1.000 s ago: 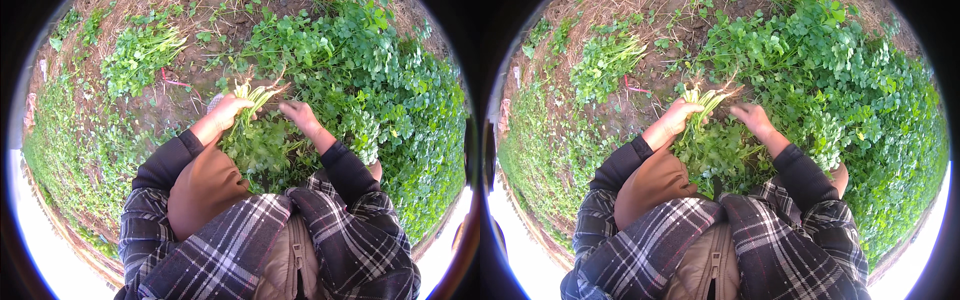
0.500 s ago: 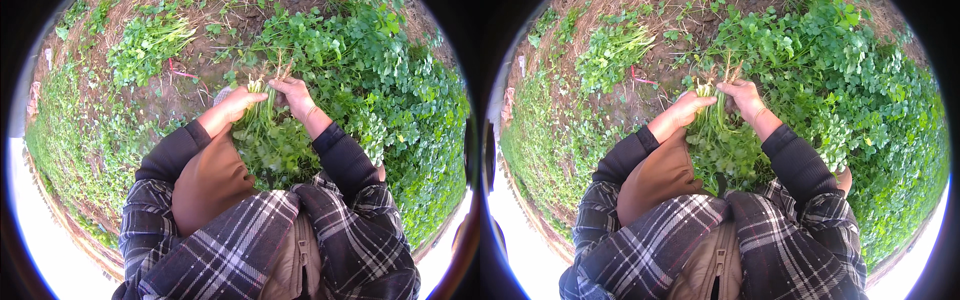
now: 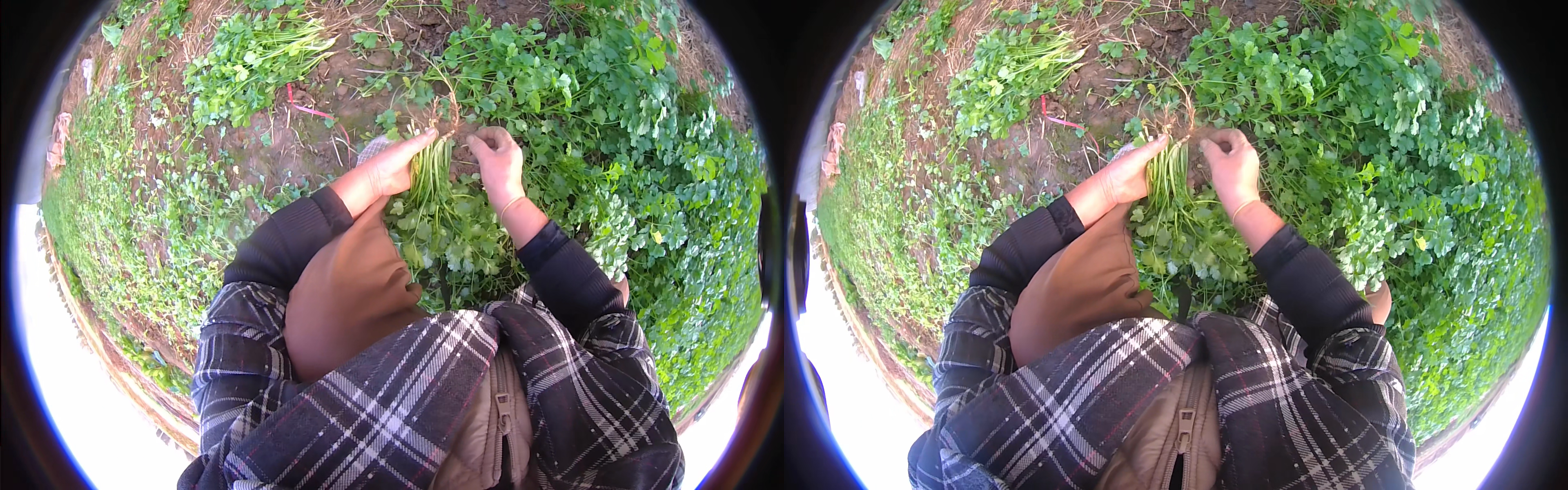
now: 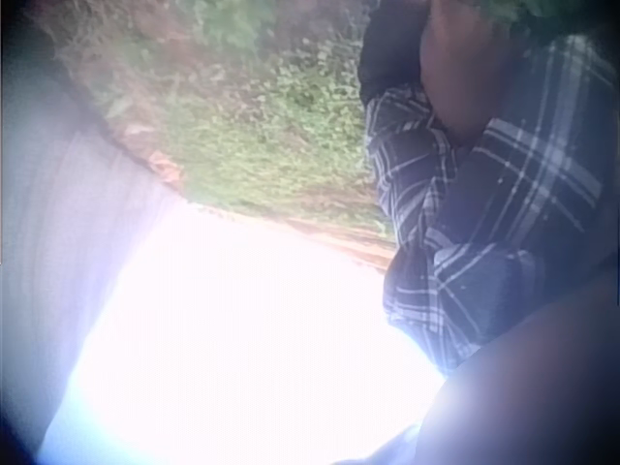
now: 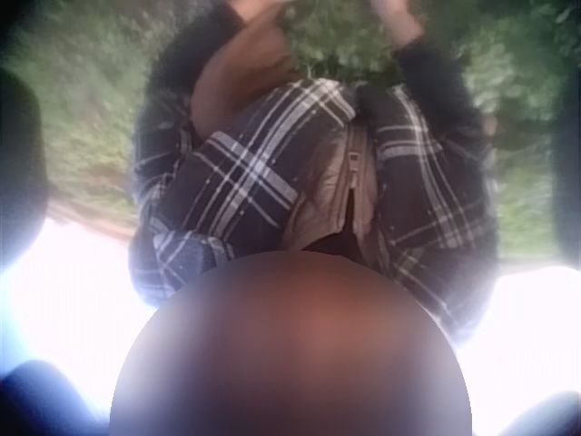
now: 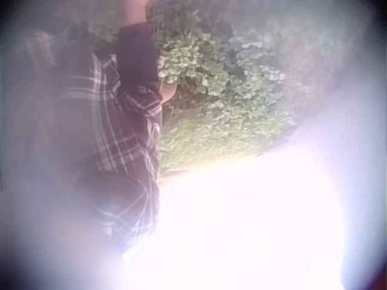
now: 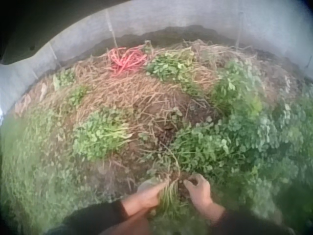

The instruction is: The person repeatedly reaches into a dense patch of celery, pulls up individual plants by hand, and gathers them into a growing bunch held in the left hand. The person occasionally shifts position and continues harvesting from adjacent areas of the same patch.

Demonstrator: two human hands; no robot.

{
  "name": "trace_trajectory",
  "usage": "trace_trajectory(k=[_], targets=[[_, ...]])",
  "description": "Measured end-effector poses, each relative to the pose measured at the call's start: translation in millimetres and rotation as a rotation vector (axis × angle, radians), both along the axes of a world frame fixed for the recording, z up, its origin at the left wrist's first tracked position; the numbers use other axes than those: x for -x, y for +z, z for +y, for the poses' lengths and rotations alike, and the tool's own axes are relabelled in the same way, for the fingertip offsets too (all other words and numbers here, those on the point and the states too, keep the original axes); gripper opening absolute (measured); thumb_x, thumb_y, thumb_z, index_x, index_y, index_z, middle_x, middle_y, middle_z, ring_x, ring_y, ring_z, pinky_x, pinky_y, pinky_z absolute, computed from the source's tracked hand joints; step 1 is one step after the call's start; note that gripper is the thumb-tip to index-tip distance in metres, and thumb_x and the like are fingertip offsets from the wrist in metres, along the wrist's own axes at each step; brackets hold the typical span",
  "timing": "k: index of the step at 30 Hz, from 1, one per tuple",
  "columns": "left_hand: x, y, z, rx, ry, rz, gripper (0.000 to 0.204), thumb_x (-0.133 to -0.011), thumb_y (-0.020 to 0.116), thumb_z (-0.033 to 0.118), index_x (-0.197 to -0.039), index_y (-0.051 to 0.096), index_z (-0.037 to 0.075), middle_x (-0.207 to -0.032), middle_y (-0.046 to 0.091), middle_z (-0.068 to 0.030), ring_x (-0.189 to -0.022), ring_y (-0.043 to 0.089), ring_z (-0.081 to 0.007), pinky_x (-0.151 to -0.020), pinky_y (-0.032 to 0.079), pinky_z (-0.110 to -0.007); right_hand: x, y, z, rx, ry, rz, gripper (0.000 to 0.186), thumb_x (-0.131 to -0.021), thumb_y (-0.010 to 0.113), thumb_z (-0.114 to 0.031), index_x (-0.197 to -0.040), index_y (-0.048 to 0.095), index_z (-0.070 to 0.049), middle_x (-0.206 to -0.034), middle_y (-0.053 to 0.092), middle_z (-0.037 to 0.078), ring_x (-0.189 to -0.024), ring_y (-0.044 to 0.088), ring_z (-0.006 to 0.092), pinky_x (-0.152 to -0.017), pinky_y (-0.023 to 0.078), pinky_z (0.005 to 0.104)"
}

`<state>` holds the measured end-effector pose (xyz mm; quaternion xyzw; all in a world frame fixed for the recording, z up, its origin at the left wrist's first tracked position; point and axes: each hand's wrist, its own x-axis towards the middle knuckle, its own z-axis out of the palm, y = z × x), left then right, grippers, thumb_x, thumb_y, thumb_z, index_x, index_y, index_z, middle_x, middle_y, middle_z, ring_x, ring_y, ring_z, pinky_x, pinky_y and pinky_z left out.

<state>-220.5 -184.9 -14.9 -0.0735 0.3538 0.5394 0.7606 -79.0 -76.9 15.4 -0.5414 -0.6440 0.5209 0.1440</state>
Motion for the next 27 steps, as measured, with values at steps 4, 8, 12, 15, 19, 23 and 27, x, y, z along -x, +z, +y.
trace_trajectory(k=[4, 8, 12, 15, 19, 23, 27], targets=[[-2, 7, -3, 0.162, -0.002, 0.233, 0.048, -0.083, 0.059, 0.043, -0.118, 0.05, 0.012, -0.119, 0.051, -0.0067, -0.114, 0.043, -0.018, -0.093, 0.035, -0.037, 6, 12, -32, -0.262, 0.56, 0.084, 0.015, -0.074, 0.067, -0.015, -0.083, 0.062, -0.005, -0.079, 0.06, 0.008, -0.069, 0.058, 0.0197, -0.065, 0.048, 0.03], [0, 11, -3, 0.078, -0.001, 0.155, 0.06, -0.08, 0.061, 0.05, -0.124, 0.045, 0.011, -0.124, 0.047, -0.0058, -0.117, 0.039, -0.0194, -0.098, 0.03, -0.038, 19, 6, -46, -0.378, 0.632, -0.08, 0.017, -0.074, 0.066, -0.02, -0.08, 0.062, -0.004, -0.077, 0.059, 0.009, -0.068, 0.059, 0.0242, -0.065, 0.048, 0.0338], [4, 5, -1, 0.047, 0.011, 0.125, 0.047, -0.086, 0.057, 0.042, -0.122, 0.046, 0.012, -0.117, 0.052, -0.0053, -0.108, 0.048, -0.0189, -0.094, 0.037, -0.038, 6, 6, -26, 0.195, 0.459, 0.184, 0.016, -0.075, 0.066, -0.018, -0.075, 0.063, -0.002, -0.071, 0.061, 0.006, -0.063, 0.059, 0.0184, -0.061, 0.047, 0.0307], [4, -6, -1, -0.046, -0.05, 0.014, 0.046, -0.087, 0.055, 0.038, -0.121, 0.047, 0.008, -0.108, 0.058, -0.009, -0.099, 0.056, -0.0212, -0.089, 0.044, -0.037, -29, 12, 0, 0.731, 0.36, 0.486, 0.012, -0.079, 0.063, -0.013, -0.081, 0.061, -0.001, -0.072, 0.061, 0.004, -0.062, 0.056, 0.0123, -0.06, 0.045, 0.025], [-2, -17, 0, -0.071, -0.092, 0.015, 0.038, -0.087, 0.058, 0.02, -0.118, 0.047, 0.003, -0.104, 0.06, -0.0181, -0.099, 0.059, -0.029, -0.085, 0.049, -0.041, -81, 1, 30, 0.686, 0.326, -0.071, 0.02, -0.077, 0.063, -0.015, -0.091, 0.061, -0.001, -0.08, 0.064, 0.011, -0.071, 0.062, 0.0207, -0.07, 0.049, 0.0298], [-6, -17, 3, -0.042, -0.167, 0.081, 0.038, -0.085, 0.057, 0.009, -0.12, 0.045, 0.001, -0.103, 0.06, -0.0185, -0.099, 0.059, -0.0315, -0.086, 0.049, -0.042, -87, -25, 29, -0.054, 0.611, -0.476, 0.025, -0.077, 0.06, -0.025, -0.09, 0.066, -0.005, -0.086, 0.065, 0.017, -0.079, 0.063, 0.0304, -0.073, 0.049, 0.0371], [-7, -10, 7, -0.029, -0.009, 0.028, 0.028, -0.082, 0.061, 0.009, -0.107, 0.053, -0.001, -0.095, 0.062, -0.0149, -0.086, 0.063, -0.0255, -0.077, 0.053, -0.037, -45, -24, 10, -0.221, 0.432, 0.205, 0.017, -0.076, 0.064, -0.017, -0.085, 0.066, -0.003, -0.082, 0.065, 0.012, -0.072, 0.062, 0.0215, -0.068, 0.049, 0.0307]])
